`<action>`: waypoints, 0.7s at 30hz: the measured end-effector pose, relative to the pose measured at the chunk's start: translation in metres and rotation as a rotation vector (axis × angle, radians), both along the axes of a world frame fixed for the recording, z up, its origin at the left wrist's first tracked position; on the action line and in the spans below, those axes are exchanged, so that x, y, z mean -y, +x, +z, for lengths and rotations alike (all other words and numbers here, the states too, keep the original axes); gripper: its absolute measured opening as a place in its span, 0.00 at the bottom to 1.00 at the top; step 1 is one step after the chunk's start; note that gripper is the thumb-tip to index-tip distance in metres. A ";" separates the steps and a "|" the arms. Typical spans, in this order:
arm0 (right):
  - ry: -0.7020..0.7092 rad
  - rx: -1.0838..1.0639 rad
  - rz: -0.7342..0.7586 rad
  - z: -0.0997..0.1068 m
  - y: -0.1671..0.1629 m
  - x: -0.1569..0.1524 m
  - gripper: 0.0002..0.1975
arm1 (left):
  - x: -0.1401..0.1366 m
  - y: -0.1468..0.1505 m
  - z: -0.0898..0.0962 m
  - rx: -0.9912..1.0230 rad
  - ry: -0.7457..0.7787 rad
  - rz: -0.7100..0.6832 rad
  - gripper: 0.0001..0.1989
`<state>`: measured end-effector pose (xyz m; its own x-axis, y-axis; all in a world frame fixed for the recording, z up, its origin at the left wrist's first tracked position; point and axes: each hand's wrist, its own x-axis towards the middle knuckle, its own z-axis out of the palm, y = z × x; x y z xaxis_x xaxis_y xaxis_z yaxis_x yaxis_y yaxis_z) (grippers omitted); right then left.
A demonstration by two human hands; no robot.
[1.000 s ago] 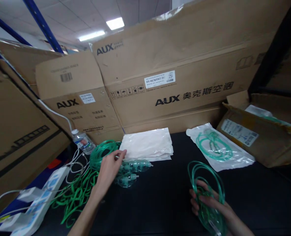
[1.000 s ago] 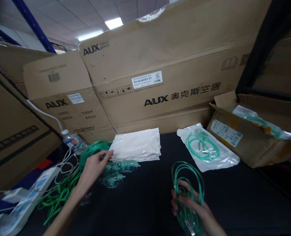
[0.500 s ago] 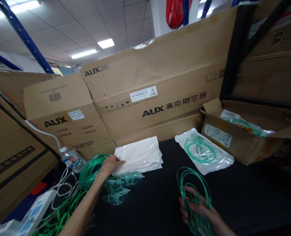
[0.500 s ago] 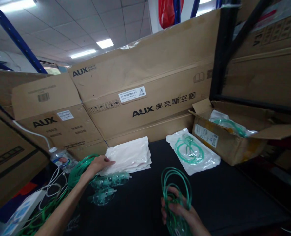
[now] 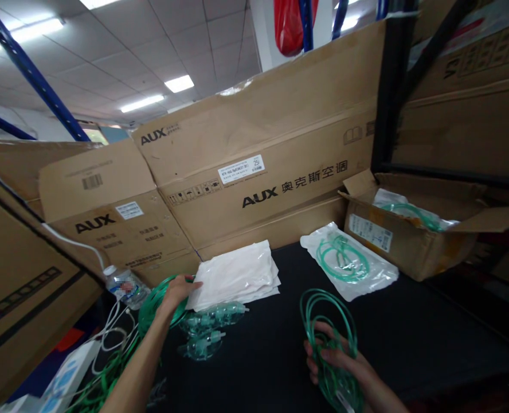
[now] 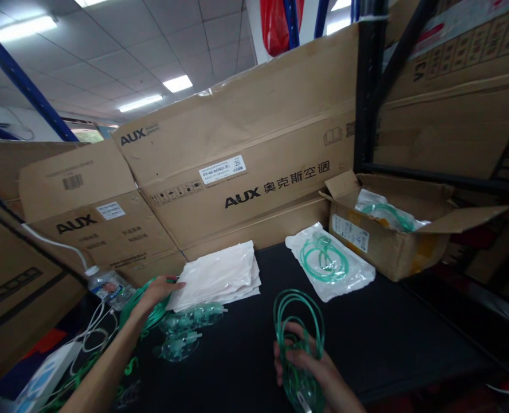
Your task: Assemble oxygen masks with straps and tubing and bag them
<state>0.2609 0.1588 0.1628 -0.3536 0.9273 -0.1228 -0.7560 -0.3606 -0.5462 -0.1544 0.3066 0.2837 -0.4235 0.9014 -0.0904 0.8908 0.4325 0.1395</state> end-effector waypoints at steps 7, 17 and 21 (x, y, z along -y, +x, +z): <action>0.003 0.004 -0.018 0.004 0.000 0.001 0.26 | -0.005 -0.018 0.006 0.069 0.022 0.032 0.14; -0.035 0.028 -0.025 0.017 0.001 0.007 0.27 | 0.006 -0.018 0.017 0.160 0.141 0.049 0.14; -0.027 0.030 -0.019 0.014 0.001 0.007 0.27 | 0.013 -0.013 0.022 0.210 0.236 0.068 0.14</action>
